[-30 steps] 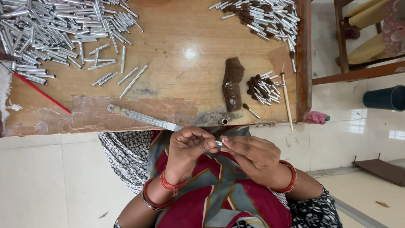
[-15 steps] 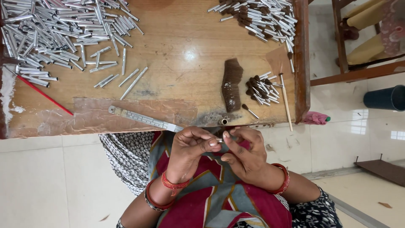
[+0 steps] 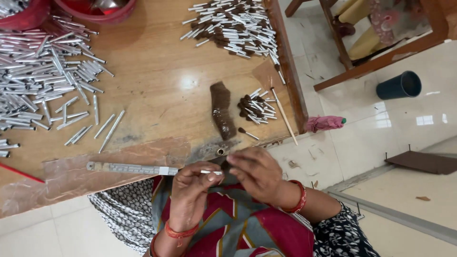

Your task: The person sits at a wooden table and repeatedly picks up small silver metal tubes and dark brown cylindrical pieces. They insert the brown pieces into the metal tubes by hand, then place the assembled items into a pile on the table.

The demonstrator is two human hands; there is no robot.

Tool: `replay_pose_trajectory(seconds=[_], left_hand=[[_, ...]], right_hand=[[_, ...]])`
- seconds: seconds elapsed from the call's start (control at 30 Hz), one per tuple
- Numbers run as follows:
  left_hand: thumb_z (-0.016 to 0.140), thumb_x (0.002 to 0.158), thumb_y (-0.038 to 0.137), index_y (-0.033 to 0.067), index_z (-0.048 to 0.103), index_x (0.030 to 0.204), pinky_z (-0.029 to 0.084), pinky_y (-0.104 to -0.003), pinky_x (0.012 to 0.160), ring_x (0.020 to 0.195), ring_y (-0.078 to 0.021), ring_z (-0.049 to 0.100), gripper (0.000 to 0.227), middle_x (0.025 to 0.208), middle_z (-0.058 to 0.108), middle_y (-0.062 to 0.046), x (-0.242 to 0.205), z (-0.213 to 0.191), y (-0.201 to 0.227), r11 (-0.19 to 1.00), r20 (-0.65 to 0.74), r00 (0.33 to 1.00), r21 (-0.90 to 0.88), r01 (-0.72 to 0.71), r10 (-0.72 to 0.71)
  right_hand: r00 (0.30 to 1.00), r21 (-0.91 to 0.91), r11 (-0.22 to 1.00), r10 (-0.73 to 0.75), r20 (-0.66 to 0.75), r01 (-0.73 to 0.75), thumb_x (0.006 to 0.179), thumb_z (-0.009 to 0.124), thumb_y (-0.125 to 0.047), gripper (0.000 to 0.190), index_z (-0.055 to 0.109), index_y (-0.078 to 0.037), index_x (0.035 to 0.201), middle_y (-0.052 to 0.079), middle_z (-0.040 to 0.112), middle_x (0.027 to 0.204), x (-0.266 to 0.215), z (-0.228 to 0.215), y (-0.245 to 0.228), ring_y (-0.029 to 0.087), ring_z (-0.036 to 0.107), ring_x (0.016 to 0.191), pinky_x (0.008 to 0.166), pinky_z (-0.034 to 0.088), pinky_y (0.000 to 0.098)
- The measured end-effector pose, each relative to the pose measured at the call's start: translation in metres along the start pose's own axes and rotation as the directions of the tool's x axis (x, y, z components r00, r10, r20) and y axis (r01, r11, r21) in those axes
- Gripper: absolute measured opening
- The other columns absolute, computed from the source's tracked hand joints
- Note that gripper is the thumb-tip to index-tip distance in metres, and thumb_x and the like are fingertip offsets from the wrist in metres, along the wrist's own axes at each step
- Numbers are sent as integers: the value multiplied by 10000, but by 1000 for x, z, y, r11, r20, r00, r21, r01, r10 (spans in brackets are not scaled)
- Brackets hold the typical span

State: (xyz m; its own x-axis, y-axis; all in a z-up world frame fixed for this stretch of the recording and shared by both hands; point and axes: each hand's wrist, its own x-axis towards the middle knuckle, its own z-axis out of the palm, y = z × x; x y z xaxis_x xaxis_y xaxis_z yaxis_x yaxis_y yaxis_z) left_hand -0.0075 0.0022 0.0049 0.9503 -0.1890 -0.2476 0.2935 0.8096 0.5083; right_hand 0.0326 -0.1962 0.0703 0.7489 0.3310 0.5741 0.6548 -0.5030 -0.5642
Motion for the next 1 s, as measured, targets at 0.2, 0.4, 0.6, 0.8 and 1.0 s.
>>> replay_pose_trajectory(seconds=[0.2,0.4,0.6,0.8,1.0], left_hand=[[683,948,-33,-38,692,1078,633,-395,873,955,-267,759,131,1049,756,-218,9,7,25,994,-135,987,77,-78,88],[682,944,-26,-47,685,1075,631,-393,876,958,-252,759,132,1058,764,-192,18,14,30,990,-121,986,97,-100,111],[701,973,-20,-40,689,1085,639,-355,863,925,-222,756,114,1011,759,-176,22,11,29,988,-101,986,91,-127,136],[730,932,-15,-40,695,1068,645,-327,796,864,-210,769,142,973,772,-181,23,19,26,991,-151,983,93,-95,108],[749,902,-37,-52,719,1049,654,-341,793,871,-207,767,151,984,776,-193,22,13,19,983,-154,979,148,-108,131]], right_hand=[[969,-498,831,228,-99,-247,987,675,-46,324,644,-8,1307,181,718,1085,26,-41,52,348,672,972,859,541,449],[823,-742,506,558,-107,-440,979,662,-129,378,624,-10,1336,183,699,925,15,-35,100,355,667,871,746,533,474],[955,-423,860,294,-46,-285,934,676,40,356,697,-44,1279,173,646,1061,24,-37,21,312,662,864,726,524,391],[912,198,914,289,291,-353,821,579,186,481,731,-57,1206,73,665,1078,-6,-15,3,109,705,839,734,582,235],[887,237,884,315,337,-403,840,575,183,521,740,-85,1255,65,682,1083,-7,-11,1,98,691,813,714,583,225]])
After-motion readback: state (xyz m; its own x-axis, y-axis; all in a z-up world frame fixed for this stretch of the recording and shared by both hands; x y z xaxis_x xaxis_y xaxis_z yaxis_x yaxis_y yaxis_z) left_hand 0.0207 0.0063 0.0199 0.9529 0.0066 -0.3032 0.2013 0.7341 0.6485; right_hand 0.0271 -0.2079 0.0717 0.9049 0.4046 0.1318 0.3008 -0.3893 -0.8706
